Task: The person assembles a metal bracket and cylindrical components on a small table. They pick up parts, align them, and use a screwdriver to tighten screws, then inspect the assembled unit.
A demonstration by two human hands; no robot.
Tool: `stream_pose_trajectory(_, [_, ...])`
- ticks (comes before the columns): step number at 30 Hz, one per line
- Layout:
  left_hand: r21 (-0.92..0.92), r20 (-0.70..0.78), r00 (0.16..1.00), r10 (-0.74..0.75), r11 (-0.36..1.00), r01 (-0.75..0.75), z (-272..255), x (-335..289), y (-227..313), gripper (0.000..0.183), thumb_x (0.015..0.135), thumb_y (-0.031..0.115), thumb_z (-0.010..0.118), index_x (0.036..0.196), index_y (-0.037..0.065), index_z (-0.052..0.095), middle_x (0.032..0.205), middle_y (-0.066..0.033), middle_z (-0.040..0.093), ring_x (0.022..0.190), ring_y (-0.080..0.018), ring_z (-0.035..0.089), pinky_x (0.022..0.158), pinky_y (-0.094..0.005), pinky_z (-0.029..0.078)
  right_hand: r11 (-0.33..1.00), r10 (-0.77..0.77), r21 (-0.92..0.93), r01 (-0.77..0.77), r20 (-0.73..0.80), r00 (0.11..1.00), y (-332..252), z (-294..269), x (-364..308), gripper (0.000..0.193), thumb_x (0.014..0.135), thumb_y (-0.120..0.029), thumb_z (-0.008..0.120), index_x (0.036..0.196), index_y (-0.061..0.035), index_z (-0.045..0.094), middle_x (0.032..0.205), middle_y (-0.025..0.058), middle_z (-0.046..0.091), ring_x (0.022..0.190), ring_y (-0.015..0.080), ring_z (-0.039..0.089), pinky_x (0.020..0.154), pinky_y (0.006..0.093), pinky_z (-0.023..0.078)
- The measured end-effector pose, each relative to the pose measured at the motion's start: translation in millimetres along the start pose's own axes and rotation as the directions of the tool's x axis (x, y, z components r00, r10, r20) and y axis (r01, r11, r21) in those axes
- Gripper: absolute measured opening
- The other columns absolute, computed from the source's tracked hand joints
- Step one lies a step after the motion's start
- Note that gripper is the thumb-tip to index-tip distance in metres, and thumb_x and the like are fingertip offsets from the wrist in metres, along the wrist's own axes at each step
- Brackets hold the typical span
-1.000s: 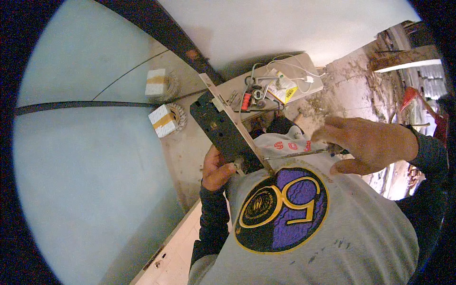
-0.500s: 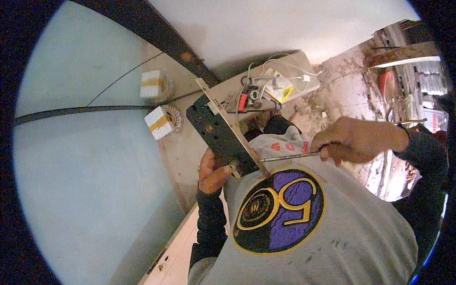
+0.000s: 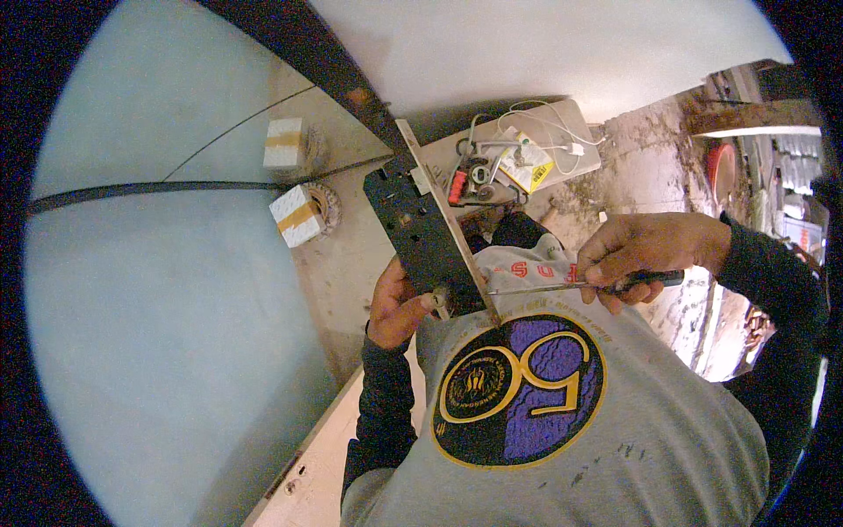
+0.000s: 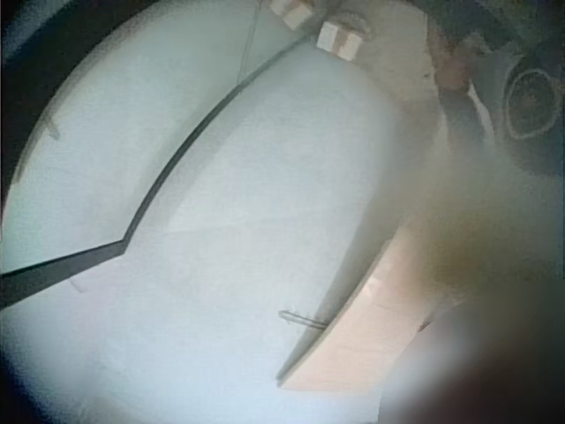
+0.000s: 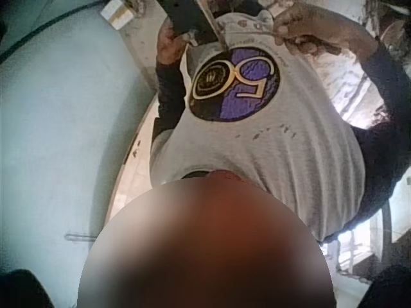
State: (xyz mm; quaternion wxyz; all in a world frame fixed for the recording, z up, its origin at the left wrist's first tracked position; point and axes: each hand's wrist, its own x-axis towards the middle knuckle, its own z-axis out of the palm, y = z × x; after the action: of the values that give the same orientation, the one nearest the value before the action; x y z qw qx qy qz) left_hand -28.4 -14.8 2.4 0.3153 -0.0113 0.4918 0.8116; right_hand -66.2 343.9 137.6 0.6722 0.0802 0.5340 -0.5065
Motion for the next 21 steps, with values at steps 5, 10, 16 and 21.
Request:
stream_pose_trajectory(5, [0.007, 0.0, 1.0, -0.01, 1.0, 0.01, 5.2, 2.1, -0.3, 0.073, 0.08, 0.023, 0.075, 0.142, -0.001, 0.044, 0.132, -0.0104, 0.06, 0.119, -0.0225, 0.059, 0.105, -0.0365, 0.044, 0.381, -0.598, -0.86, 0.339, 0.05, 0.8, -11.6, 24.6, 0.1, 0.028, 0.096, -0.028, 0.062, 0.102, -0.0011, 0.064, 0.09, 0.0131, 0.066, 0.065, 0.0268, 0.063, 0.059, 0.0388, 0.051])
stream_pose_trajectory(10, [0.031, -0.015, 1.0, -0.005, 1.0, 0.006, 7.4, 9.5, 1.1, 0.074, 0.08, 0.025, 0.075, 0.142, -0.001, 0.044, 0.134, -0.0105, 0.059, 0.122, -0.0237, 0.058, 0.108, -0.0377, 0.042, 0.348, -0.503, -0.931, 0.107, -0.089, 0.86, -11.8, 29.5, -9.5, 0.019, 0.09, -0.018, 0.061, 0.095, -0.0004, 0.063, 0.083, 0.0169, 0.064, 0.073, 0.038, 0.064, 0.066, 0.0458, 0.051])
stream_pose_trajectory(16, [-0.027, -0.013, 1.0, 0.011, 1.0, -0.012, 1.5, 18.3, -5.1, 0.078, 0.079, 0.026, 0.078, 0.143, -0.001, 0.043, 0.135, -0.0109, 0.058, 0.123, -0.0248, 0.057, 0.11, -0.0391, 0.041, 0.988, 0.051, 0.139, -0.065, 0.102, 0.994, 2.3, -14.7, 19.2, 0.025, 0.097, -0.026, 0.061, 0.093, -0.0023, 0.067, 0.066, 0.0049, 0.059, 0.05, 0.0148, 0.056, 0.046, 0.0295, 0.045])
stream_pose_trajectory(21, [-0.022, -0.039, 0.999, -0.019, 1.0, 0.018, 4.8, 21.4, -19.5, 0.081, 0.079, 0.028, 0.079, 0.144, -0.001, 0.042, 0.136, -0.011, 0.057, 0.123, -0.0254, 0.057, 0.109, -0.0394, 0.041, 0.758, -0.374, -0.611, 0.228, -0.121, 0.919, 6.9, -2.9, 16.2, 0.02, 0.096, -0.019, 0.057, 0.092, -0.0001, 0.062, 0.068, 0.0148, 0.06, 0.057, 0.0299, 0.06, 0.051, 0.039, 0.047])
